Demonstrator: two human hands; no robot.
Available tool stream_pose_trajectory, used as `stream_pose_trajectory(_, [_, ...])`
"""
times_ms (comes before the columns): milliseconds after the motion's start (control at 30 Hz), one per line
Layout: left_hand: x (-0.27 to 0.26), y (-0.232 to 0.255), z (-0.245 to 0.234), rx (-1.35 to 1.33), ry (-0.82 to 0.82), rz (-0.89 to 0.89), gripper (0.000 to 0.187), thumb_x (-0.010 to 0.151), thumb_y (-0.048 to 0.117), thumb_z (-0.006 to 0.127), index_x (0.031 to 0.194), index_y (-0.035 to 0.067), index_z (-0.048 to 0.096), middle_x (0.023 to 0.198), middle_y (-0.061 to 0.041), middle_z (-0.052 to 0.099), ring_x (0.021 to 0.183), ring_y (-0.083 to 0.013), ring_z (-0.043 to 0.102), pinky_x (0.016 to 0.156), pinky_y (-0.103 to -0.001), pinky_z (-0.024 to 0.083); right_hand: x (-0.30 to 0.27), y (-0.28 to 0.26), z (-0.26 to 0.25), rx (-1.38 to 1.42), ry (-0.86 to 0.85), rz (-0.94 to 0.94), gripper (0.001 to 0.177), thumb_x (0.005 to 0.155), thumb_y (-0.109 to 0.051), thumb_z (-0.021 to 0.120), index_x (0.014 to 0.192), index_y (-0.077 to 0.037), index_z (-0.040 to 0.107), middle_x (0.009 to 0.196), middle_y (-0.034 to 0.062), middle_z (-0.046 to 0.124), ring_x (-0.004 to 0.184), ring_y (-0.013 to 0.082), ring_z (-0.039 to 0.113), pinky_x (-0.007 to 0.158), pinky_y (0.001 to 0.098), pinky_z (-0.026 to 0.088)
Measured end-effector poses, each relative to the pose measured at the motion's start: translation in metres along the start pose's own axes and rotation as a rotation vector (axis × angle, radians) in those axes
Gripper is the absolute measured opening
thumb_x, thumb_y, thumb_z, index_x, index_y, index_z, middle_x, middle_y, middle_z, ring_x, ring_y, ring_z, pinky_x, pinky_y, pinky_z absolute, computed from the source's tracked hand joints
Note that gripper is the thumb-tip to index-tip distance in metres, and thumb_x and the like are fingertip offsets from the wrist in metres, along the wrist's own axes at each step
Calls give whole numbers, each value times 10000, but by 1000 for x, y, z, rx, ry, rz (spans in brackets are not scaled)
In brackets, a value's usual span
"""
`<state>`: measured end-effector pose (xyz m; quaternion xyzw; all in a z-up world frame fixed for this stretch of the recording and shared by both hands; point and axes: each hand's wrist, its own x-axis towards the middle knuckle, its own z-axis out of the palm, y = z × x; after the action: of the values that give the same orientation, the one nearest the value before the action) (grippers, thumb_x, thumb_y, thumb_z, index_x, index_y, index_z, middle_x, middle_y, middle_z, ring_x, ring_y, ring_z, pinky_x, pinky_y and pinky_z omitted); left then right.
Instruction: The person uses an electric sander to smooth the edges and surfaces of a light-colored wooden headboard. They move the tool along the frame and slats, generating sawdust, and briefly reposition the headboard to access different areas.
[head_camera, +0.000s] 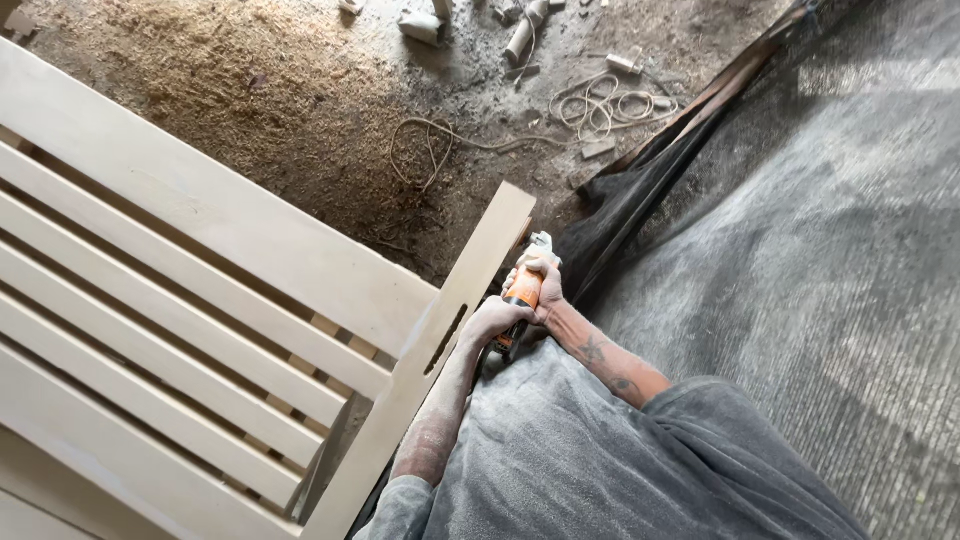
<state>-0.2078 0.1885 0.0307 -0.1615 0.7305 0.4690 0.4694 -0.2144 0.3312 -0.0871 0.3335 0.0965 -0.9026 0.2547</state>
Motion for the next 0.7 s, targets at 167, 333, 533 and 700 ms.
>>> stream_pose_trajectory(167, [-23,-49,-6,4,9,-1,490,623,256,863,989,-41,730,866,-88,746,735,-165,703,675,-298,559,-13,52,-9,57,9,30,258,754,-228,648,937,-53,596,820,99,626,715,263,647,711,455,587])
stream_pose_trajectory(333, [-51,-103,-9,-19,27,9,455,630,249,847,957,-48,736,855,-90,742,723,-163,700,650,-317,561,-30,112,-25,-62,-49,-52,227,772,-236,655,933,-91,586,795,110,619,703,281,642,687,477,580])
stream_pose_trajectory(533, [-68,-131,-14,15,12,-48,465,648,259,837,975,-53,726,860,-100,745,725,-175,708,657,-311,567,-31,146,-41,84,5,53,250,776,-235,660,947,-65,594,813,109,631,709,275,644,694,472,588])
stream_pose_trajectory(700, [-67,-106,-14,15,4,-40,480,642,252,847,995,-49,725,865,-88,747,729,-156,708,668,-294,566,-28,126,-33,75,-1,31,246,761,-230,661,942,-78,595,814,101,626,703,268,638,694,460,583])
